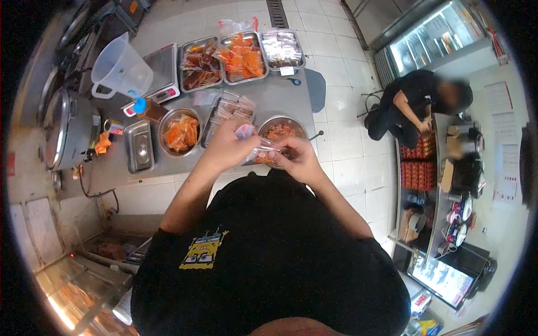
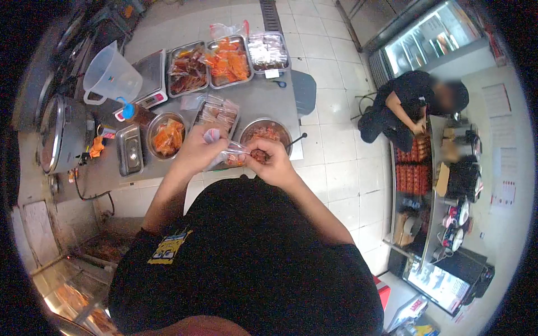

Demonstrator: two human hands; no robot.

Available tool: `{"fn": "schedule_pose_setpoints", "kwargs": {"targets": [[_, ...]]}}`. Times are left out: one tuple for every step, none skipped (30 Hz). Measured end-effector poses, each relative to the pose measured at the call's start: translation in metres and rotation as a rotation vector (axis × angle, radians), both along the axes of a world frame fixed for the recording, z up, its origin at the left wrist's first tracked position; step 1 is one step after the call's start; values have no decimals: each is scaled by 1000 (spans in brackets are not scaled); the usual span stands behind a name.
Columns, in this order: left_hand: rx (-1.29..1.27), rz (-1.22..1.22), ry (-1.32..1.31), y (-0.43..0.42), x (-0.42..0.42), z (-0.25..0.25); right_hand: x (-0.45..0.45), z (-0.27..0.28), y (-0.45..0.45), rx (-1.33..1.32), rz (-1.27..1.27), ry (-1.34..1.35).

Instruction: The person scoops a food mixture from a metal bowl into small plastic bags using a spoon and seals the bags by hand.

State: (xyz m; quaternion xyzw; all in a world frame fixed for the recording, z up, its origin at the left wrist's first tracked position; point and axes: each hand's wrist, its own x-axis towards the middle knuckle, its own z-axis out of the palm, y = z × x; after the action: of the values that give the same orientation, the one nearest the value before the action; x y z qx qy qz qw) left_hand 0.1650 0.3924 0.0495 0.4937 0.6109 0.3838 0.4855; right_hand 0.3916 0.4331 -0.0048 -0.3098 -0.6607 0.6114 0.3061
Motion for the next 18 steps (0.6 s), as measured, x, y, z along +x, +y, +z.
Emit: {"fn": "schedule_pose_setpoints", "kwargs": {"targets": [[58, 11, -25, -4, -5, 2, -3, 10, 0, 70, 13, 48], [116, 22, -49, -8, -9, 3, -5, 19, 0, 137, 27, 98], [123, 38, -46, -12, -10, 6, -8, 27, -2, 143, 44, 101], [313, 17, -76, -16, -9, 11, -10, 35, -4, 75, 37, 105], [504, -7, -103, -20, -10, 16, -13, 44, -6, 9, 31, 109], [513, 7, -97, -27, -12, 21, -17, 55, -7, 17, 46, 112], [422, -44, -106, -37, -13, 27, -21, 66, -8, 150, 93, 37], [330, -93, -118, -46, -15, 30, -25, 72, -10, 284, 139, -37], [359, -164, -40, -51, -22, 29, -30, 73, -13, 291, 155, -36], [366, -147, -37, -56, -24, 27, -36, 74, -17, 280, 146, -44], [432, -110, -11, -61, -26, 25, -40, 76, -20, 270, 137, -53], [499, -73, 16, -66, -27, 24, -43, 76, -23, 281, 153, -53], [510, -57, 18, -69, -28, 21, -44, 76, -25, 272, 184, -42], [533, 26, 6, -72, -27, 18, -45, 75, -27, 261, 215, -32], [554, 108, -9, -75, -26, 17, -46, 74, -29, 268, 228, -36], [560, 119, -11, -77, -25, 18, -46, 72, -30, 270, 242, -41], [525, 142, -40, -79, -23, 21, -46, 70, -31, 271, 253, -48], [488, 161, -70, -81, -22, 24, -45, 68, -32, 270, 261, -55]]}}
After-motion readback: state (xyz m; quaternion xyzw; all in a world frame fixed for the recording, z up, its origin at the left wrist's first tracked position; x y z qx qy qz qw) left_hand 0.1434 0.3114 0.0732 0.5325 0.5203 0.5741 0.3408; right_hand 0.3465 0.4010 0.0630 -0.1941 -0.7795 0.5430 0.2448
